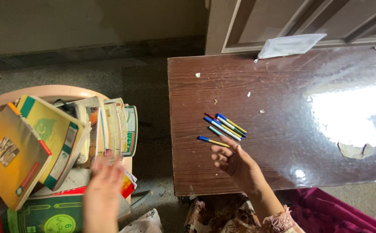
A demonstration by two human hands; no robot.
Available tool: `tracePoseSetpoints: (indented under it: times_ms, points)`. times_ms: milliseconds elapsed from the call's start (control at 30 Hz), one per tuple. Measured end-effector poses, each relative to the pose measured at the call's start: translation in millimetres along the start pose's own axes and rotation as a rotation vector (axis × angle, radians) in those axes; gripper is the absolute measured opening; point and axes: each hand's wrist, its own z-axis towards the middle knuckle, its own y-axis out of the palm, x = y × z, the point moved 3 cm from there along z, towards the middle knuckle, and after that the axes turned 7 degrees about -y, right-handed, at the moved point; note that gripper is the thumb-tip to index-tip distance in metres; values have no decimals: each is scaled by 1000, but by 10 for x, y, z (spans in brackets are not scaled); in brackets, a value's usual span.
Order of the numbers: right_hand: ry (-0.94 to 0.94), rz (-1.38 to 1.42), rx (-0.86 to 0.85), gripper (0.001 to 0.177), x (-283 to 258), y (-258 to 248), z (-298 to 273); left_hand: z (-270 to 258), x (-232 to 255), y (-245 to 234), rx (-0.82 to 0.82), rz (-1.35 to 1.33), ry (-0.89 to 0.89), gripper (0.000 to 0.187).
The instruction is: The person organizes books and pens on a wooden table, placing them into a plastic bag and a container. They then wipe the table surface with a crumpled paper and a cloth to remove dust and debris.
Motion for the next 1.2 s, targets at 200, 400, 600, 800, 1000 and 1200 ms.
tracePoseSetpoints:
  times_ms: [200, 400, 600, 800, 1000, 1200]
  points:
    - [-112, 128, 127, 67, -261, -419, 29, -557, -732, 1435, -239, 93, -162, 62]
    - [-197, 168, 238, 63, -757, -827, 180, -842, -1347, 2202, -421, 60, -282, 60]
    - [-237, -45, 258, 61, -1226, -1380, 565, -765, -1709, 2572, -463, 43, -331, 61]
    - [-227, -1222, 324, 68, -1600, -2185, 1349, -520, -2004, 2908, -457, 28, -332, 60]
    - [-519, -1752, 125, 77, -2063, -2748, 2335, -331, -2248, 3114, -398, 14, -351, 59]
    - [-282, -2037, 96, 73, -2563, -2852, 3188, -195, -2385, 3113, -235, 127, -336, 60]
